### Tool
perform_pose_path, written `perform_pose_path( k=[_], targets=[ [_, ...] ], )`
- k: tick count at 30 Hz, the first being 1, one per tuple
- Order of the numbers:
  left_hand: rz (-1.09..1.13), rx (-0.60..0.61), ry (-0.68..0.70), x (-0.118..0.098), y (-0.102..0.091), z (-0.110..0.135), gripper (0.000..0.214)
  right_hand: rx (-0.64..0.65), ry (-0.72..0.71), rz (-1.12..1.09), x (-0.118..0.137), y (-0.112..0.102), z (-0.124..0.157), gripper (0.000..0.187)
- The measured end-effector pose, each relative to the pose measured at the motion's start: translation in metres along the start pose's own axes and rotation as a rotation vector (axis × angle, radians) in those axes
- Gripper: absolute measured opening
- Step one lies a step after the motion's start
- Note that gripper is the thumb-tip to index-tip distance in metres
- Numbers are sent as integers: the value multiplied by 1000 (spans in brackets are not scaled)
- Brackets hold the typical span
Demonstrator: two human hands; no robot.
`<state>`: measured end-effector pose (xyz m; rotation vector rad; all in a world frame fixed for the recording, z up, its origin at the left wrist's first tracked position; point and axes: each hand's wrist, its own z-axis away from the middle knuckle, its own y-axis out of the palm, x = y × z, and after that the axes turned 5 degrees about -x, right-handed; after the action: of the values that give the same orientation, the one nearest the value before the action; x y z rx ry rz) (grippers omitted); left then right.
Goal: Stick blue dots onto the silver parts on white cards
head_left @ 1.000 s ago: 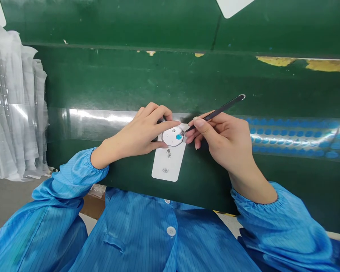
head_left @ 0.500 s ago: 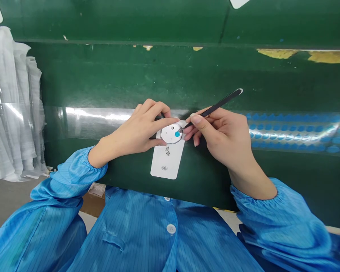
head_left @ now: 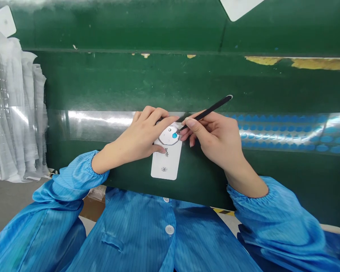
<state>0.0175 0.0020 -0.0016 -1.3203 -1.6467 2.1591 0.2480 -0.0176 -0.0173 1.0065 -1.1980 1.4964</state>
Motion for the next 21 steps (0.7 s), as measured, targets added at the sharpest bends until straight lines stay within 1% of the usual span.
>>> perform_pose_path(
  k=[3,4,6,8,9,10,11,12,14,15,17,18,19,21],
  targets=[
    [-39,18,-37,-5,1,-1,83,-19,-117,90,-1,0,6,30],
    [-51,23,-50,-6,2,-2,83,-48,-169,117,-1,1,8,27],
    [-49,12,-73,-6,1,-3,81,-154,-294,135,0,1,11,23],
    [18,-36,-85,-4,0,-3,74,-273,-417,88,2,2,12,22],
    [97,-76,-85,-3,-1,-3,69,-311,-455,53,3,3,12,21],
    [211,-113,-86,-1,-2,-2,65,-326,-464,29,5,4,11,19],
    [351,-136,-91,2,-2,-2,61,-315,-443,19,6,5,12,17],
    [500,-148,-104,4,-2,-2,59,-276,-395,17,8,6,12,16],
    [759,-158,-145,7,-2,-2,55,-138,-239,-2,10,8,14,22],
    [842,-168,-169,7,-1,-3,54,-55,-147,-36,11,10,16,26],
    [929,-203,-196,7,1,-3,53,65,15,-127,12,13,19,32],
    [946,-224,-198,6,3,-3,53,87,67,-155,13,15,20,34],
    [948,-241,-195,4,4,-3,53,85,95,-166,13,16,20,36],
    [927,-267,-189,1,8,-3,54,56,101,-162,13,18,20,39]
  ],
)
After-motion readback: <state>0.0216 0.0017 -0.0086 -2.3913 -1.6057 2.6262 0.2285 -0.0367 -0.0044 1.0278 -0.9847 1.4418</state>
